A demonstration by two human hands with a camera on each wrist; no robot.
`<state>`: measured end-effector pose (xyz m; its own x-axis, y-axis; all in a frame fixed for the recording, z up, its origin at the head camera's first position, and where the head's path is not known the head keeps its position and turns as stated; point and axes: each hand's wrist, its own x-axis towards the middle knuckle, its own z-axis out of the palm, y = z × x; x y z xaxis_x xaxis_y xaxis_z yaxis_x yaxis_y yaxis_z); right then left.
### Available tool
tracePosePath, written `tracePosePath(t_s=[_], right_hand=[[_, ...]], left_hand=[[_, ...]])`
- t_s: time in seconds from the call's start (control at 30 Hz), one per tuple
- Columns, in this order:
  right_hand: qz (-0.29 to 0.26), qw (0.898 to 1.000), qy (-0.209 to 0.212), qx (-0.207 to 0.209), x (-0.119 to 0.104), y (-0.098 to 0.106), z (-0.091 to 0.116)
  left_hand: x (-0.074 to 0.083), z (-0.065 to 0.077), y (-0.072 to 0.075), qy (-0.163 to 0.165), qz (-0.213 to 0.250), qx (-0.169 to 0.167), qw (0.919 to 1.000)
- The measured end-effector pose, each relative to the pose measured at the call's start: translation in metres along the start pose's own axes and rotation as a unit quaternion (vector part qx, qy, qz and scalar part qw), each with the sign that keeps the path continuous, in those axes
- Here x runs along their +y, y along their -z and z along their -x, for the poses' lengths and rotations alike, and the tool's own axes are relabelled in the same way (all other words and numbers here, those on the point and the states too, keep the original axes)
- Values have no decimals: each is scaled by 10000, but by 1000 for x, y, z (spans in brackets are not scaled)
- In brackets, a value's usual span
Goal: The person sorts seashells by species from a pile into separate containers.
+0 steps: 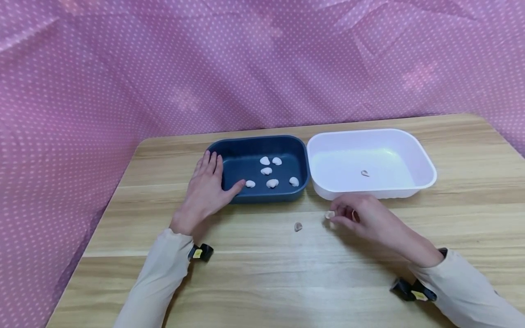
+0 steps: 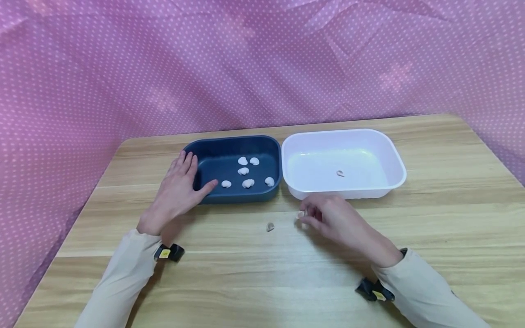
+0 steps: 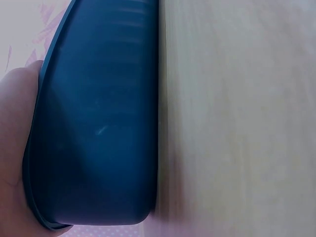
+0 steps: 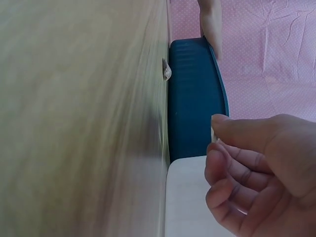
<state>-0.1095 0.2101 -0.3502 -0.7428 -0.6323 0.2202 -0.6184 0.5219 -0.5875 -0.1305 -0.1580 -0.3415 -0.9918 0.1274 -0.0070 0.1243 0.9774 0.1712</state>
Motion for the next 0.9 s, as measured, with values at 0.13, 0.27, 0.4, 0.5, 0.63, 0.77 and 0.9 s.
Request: tracePosePath(t_s=[0.13, 0.27, 0.4, 0.5, 0.63, 0.77, 0.9], right_hand=[[-40, 9999, -99, 42, 0, 2, 0], [-154, 9992, -377, 63, 0, 7, 2], [-166, 9986, -482, 145, -1, 12, 2], [-152, 9986, -357, 347, 0, 15, 2], [-138, 9969, -50, 768, 3, 18, 3], [-220, 9936, 114, 1099, 7, 19, 3], [-351, 9910, 86, 1287, 8, 23, 4]], left_hand=[[0, 0, 0, -22, -69, -19, 10000], [0, -1, 0, -42, -78, -31, 10000], [0, 0, -1, -62, -88, -32, 9999], [0, 0, -1, -72, -116, -44, 9999], [0, -1, 0, -82, -145, -53, 9998], [0, -1, 0, -99, -144, -59, 9998], [0, -1, 0, -112, -114, -71, 9998]])
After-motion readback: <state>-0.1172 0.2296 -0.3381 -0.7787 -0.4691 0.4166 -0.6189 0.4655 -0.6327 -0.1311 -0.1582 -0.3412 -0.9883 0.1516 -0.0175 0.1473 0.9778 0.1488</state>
